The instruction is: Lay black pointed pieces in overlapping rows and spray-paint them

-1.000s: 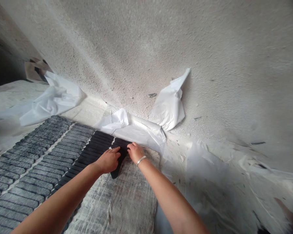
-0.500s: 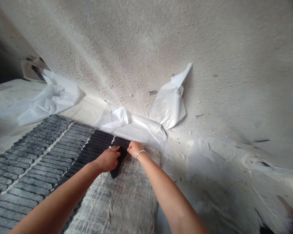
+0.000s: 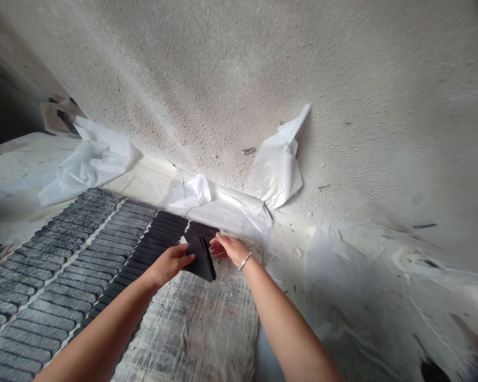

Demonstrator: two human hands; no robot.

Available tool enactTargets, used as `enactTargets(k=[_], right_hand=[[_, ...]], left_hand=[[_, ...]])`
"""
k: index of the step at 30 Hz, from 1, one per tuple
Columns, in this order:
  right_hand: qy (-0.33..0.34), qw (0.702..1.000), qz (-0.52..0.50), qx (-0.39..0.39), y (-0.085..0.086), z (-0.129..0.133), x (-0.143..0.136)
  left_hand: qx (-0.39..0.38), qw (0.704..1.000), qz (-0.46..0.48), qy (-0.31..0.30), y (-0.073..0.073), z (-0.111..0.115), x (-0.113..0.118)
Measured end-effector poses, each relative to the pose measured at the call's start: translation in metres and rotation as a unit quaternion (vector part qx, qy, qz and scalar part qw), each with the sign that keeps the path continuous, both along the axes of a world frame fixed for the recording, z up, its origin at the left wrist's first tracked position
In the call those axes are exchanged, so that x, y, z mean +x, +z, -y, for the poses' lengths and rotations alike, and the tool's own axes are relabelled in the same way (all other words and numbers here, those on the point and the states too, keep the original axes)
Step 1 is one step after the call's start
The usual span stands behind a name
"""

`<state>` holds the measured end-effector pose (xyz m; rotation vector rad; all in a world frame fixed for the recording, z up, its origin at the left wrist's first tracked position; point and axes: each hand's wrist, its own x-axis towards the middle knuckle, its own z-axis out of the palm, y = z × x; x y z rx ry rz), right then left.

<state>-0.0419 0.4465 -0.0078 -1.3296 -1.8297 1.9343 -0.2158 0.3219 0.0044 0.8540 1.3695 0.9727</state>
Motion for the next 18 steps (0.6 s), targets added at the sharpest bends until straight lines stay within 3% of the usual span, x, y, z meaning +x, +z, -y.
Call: enactTargets(k=[1, 3, 12, 18], right_hand=[[0.013, 0.997, -0.05, -0.061, 0.002, 0.007, 0.003], [0.048, 0.988, -0.101, -0.104, 0.006, 0.018, 0.006], [0.049, 0.988, -0.019, 0.146, 0.001, 0.03, -0.005], [0.078, 0.979, 0.019, 0.189, -0.007, 0.029, -0.005]], left_hand=[[-0.024, 0.998, 0.054, 0.027, -0.001, 0.005, 0.004], [-0.053, 0.989, 0.121, 0.073, -0.006, 0.011, 0.011], [-0.067, 0.939, 0.259, 0.216, -0.022, 0.017, 0.034], [-0.067, 0.93, 0.243, 0.268, -0.027, 0.015, 0.043]])
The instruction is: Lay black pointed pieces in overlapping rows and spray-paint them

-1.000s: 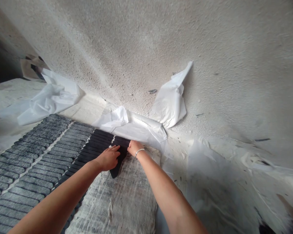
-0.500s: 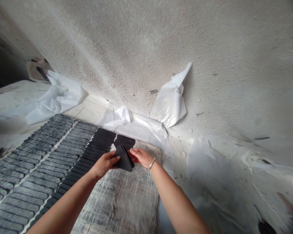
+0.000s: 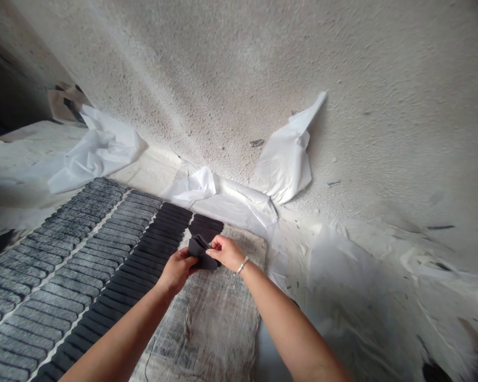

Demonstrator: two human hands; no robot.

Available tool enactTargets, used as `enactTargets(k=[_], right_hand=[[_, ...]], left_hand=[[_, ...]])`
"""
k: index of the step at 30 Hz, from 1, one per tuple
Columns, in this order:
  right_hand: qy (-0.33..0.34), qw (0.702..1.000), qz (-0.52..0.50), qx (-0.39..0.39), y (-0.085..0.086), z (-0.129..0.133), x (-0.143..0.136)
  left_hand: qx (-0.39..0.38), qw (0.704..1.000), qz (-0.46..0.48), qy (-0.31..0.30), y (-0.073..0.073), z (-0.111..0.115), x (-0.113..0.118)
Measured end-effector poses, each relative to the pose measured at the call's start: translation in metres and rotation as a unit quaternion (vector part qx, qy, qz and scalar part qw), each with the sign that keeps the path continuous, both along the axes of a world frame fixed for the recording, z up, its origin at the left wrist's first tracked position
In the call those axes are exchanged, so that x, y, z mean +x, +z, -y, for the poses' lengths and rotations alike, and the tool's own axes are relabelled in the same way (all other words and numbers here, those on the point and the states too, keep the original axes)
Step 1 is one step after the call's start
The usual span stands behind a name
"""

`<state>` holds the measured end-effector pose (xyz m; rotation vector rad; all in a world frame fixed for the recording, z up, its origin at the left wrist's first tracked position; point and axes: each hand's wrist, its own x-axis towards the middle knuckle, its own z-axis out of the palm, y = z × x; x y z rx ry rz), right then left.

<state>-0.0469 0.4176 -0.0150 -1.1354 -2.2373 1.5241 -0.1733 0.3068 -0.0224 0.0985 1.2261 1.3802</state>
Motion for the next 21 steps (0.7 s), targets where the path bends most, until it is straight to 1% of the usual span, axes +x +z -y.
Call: enactTargets(k=[4, 7, 12, 15, 17, 21], right_hand=[[0.011, 1.0, 0.006, -0.018, -0.004, -0.008, 0.0], [0.011, 0.999, 0.013, -0.029, -0.003, -0.012, -0.001], [0.007, 1.0, 0.014, 0.018, 0.003, -0.009, -0.003], [0.007, 0.999, 0.005, 0.033, 0.007, -0.005, -0.004], [0.008, 1.0, -0.015, 0.01, 0.012, -0.003, -0.003], [0.024, 0.993, -0.08, -0.087, 0.025, -0.003, -0.002]], left_hand=[[0.005, 1.0, -0.006, 0.026, -0.006, -0.001, 0.0], [0.007, 0.999, -0.005, 0.036, -0.007, -0.001, 0.0], [0.036, 0.999, 0.019, 0.029, -0.001, -0.001, 0.0], [0.048, 0.998, 0.015, 0.03, -0.001, 0.0, 0.0], [0.051, 0.998, 0.008, 0.036, -0.003, 0.001, -0.001], [0.064, 0.997, 0.014, 0.029, -0.004, 0.003, -0.002]])
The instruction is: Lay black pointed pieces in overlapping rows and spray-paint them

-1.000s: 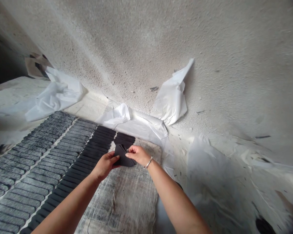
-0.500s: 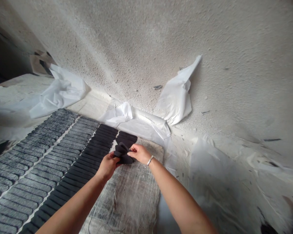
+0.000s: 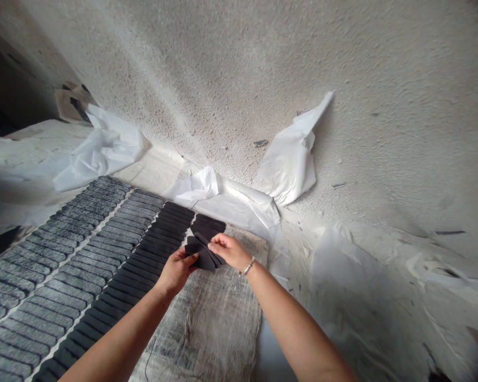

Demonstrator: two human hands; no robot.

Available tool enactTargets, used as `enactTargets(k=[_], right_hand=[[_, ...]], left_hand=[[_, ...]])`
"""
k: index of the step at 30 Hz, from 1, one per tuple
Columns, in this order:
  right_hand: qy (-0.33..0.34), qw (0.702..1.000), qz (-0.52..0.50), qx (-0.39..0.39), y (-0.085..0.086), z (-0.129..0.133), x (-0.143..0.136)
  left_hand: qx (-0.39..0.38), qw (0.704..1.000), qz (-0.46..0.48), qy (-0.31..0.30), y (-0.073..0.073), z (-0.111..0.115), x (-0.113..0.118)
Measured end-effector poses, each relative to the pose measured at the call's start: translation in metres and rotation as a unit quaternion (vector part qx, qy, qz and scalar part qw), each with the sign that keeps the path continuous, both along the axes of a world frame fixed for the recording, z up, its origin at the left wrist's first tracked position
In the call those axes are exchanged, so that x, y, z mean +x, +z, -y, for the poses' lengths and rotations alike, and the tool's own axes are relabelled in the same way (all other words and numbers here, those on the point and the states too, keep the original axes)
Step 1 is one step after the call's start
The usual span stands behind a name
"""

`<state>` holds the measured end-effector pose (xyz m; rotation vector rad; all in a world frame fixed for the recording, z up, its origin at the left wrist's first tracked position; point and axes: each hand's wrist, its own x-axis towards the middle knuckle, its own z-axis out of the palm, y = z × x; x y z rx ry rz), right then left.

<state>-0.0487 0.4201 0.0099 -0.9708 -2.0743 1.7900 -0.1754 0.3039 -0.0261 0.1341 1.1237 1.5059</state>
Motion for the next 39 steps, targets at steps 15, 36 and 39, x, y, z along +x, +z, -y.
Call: enactTargets(k=[15, 36, 39], right_hand=[[0.004, 0.973, 0.023, -0.231, 0.021, -0.001, 0.004], [-0.008, 0.936, 0.155, 0.315, 0.02, 0.015, -0.001], [-0.013, 0.95, 0.127, 0.284, 0.011, 0.01, 0.001]], left_hand=[[0.042, 0.997, 0.015, -0.056, 0.009, 0.007, -0.006], [-0.02, 0.999, -0.006, -0.043, 0.005, 0.008, -0.002], [-0.01, 0.999, 0.002, -0.032, 0.006, 0.013, -0.001]])
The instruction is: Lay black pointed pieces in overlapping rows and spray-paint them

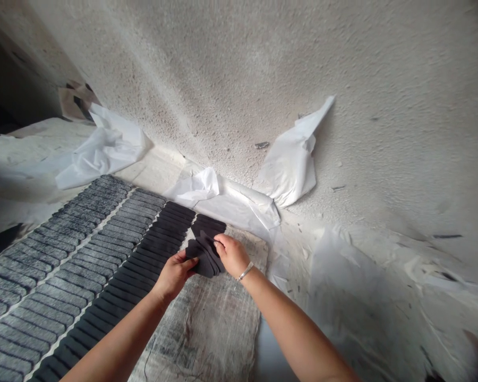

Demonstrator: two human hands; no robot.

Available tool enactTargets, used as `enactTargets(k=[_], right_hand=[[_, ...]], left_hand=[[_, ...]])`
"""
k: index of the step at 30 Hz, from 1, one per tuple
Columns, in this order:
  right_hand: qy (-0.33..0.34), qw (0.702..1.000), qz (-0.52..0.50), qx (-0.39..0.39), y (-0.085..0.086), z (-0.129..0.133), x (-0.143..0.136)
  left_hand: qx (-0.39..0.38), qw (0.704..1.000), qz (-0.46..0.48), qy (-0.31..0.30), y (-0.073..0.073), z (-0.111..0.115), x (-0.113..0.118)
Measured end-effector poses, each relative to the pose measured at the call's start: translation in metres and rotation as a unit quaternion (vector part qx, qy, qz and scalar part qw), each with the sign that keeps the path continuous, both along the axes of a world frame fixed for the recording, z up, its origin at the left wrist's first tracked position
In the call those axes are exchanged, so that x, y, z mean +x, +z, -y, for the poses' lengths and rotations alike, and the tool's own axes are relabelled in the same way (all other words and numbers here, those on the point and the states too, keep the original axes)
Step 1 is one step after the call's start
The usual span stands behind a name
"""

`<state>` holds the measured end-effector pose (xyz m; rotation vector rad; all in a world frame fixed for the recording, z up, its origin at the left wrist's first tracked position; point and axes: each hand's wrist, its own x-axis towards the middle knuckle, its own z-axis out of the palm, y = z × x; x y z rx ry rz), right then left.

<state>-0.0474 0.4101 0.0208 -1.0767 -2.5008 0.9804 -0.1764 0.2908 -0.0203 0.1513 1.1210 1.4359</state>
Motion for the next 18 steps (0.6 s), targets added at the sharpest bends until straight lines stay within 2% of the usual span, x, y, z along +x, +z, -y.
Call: enactTargets(k=[5, 7, 10, 14, 18], right_hand=[[0.019, 0.988, -0.022, -0.151, -0.019, -0.012, 0.006], [0.034, 0.983, -0.038, -0.175, -0.026, -0.014, 0.006], [0.024, 0.98, -0.038, -0.195, -0.032, -0.015, 0.005], [-0.004, 0.982, 0.028, -0.189, -0.031, -0.021, -0.001], [0.01, 0.993, 0.054, -0.103, -0.029, -0.032, -0.015]], left_hand=[[0.02, 0.999, -0.001, -0.03, 0.002, 0.009, -0.001], [0.014, 0.999, -0.008, -0.038, 0.0, 0.009, -0.002], [-0.007, 0.999, -0.028, -0.013, -0.004, 0.004, -0.002], [-0.043, 0.995, -0.09, 0.031, -0.007, -0.008, -0.006], [-0.044, 0.972, -0.229, 0.025, -0.005, -0.015, -0.013]])
